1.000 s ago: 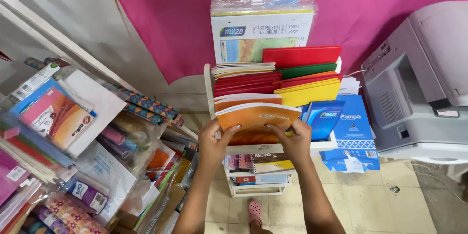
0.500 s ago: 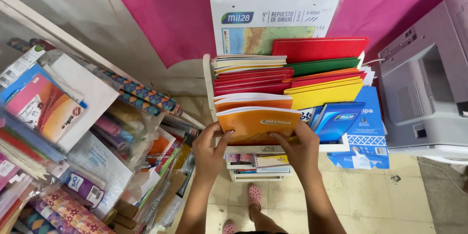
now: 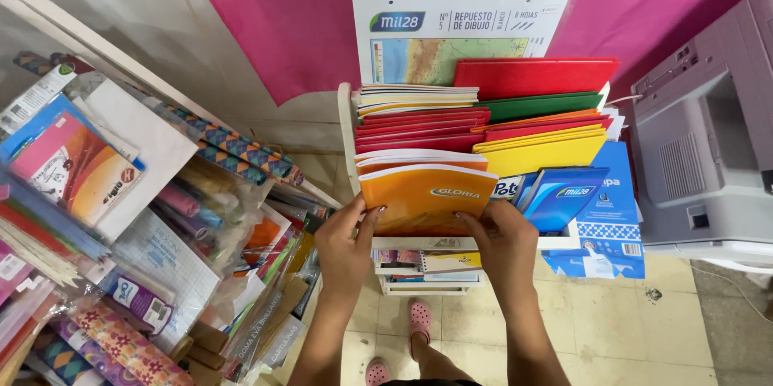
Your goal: Organizing notebooks by picking them up from a desk and placing them into a tiered display rack in a shop.
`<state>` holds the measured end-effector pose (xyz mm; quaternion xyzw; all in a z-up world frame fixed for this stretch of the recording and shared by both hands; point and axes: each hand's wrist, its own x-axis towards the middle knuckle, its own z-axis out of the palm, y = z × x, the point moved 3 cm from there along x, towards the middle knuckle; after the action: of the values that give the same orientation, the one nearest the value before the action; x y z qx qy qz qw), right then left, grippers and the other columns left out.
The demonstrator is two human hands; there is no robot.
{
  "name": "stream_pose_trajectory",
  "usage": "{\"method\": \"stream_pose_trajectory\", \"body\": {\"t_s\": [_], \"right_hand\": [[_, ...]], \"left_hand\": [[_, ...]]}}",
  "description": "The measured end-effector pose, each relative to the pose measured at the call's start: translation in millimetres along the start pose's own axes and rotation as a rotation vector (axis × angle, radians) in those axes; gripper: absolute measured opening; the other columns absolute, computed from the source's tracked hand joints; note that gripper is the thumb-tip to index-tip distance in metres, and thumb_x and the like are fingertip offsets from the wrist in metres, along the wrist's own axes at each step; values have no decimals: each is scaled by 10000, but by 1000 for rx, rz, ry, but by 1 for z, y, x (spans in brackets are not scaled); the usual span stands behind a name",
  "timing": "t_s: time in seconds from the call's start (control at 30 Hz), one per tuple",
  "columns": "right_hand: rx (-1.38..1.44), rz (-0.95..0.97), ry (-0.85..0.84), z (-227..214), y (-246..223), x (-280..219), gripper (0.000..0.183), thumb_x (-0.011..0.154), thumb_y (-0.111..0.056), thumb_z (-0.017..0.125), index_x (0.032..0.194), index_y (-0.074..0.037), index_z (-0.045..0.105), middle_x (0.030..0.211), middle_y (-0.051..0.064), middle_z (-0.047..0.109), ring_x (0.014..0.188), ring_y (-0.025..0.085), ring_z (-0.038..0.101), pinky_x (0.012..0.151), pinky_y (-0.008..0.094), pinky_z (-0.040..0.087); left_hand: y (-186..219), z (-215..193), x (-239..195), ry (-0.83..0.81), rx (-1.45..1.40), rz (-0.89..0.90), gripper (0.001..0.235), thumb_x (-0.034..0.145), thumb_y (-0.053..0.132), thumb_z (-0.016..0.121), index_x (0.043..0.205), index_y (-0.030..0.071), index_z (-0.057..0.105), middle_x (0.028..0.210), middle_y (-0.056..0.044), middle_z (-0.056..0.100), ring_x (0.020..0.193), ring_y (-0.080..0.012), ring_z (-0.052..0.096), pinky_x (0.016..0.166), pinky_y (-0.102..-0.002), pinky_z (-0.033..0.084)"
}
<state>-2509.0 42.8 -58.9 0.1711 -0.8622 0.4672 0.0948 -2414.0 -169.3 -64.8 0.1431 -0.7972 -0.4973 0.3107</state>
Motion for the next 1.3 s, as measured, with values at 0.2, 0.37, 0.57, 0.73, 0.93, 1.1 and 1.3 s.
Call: {"method": "stream_pose_trajectory", "body": {"t_s": [0.2,0.37,0.57,0.73,0.93,1.1,1.3], "right_hand": [[16,38,-34,7,4,6,137,784,18,874,840,5,750,774,185,715,737,376,752,656,439,639],[-23,96,-56,3,-3,5,133,786,17,872,851,24,755,764,199,713,746,388,752,658,439,637],[-62,146,-67,-2,-13,6,117,790,19,876,841,17,770,768,199,724,723,373,751,665,427,639],[-145,159,-62,2,-2,-1,138,810,-60,890,859,-9,772,792,177,741,755,342,765,689,392,637],[-112,134,-78,10,9,-8,134,841,-53,855,871,25,750,792,203,740,785,387,768,713,442,634],[-186,63,-54,19,17,-7,202,851,-124,866,811,-1,712,682,152,680,651,328,723,604,379,596],[-175,102,-25,23,18,-10,167,859,-95,866,808,-12,730,693,148,681,631,292,711,622,341,590]], "left_hand": [[-17,6,-6,27,87,5,336,971,173,721,1289,64,733,1039,-184,778,935,-337,764,733,-400,621],[-23,11,-8,31,129,-23,339,937,208,762,1257,97,750,1041,-149,781,924,-312,773,709,-362,639],[-18,19,-12,113,154,-14,325,923,191,787,1225,81,745,1053,-164,761,932,-338,767,729,-384,647],[-11,14,-12,216,202,5,410,888,259,822,1266,144,714,1204,-95,695,1099,-298,704,762,-345,641],[-11,21,-17,100,-4,-170,560,991,336,669,1478,95,533,1419,-222,554,1321,-448,551,1016,-519,540],[-19,24,-18,167,-39,-171,508,995,244,670,1462,67,572,1370,-240,614,1253,-442,614,939,-484,591],[-24,24,-16,233,-14,-123,469,977,160,698,1431,76,617,1335,-216,665,1213,-416,651,909,-468,600]]}}
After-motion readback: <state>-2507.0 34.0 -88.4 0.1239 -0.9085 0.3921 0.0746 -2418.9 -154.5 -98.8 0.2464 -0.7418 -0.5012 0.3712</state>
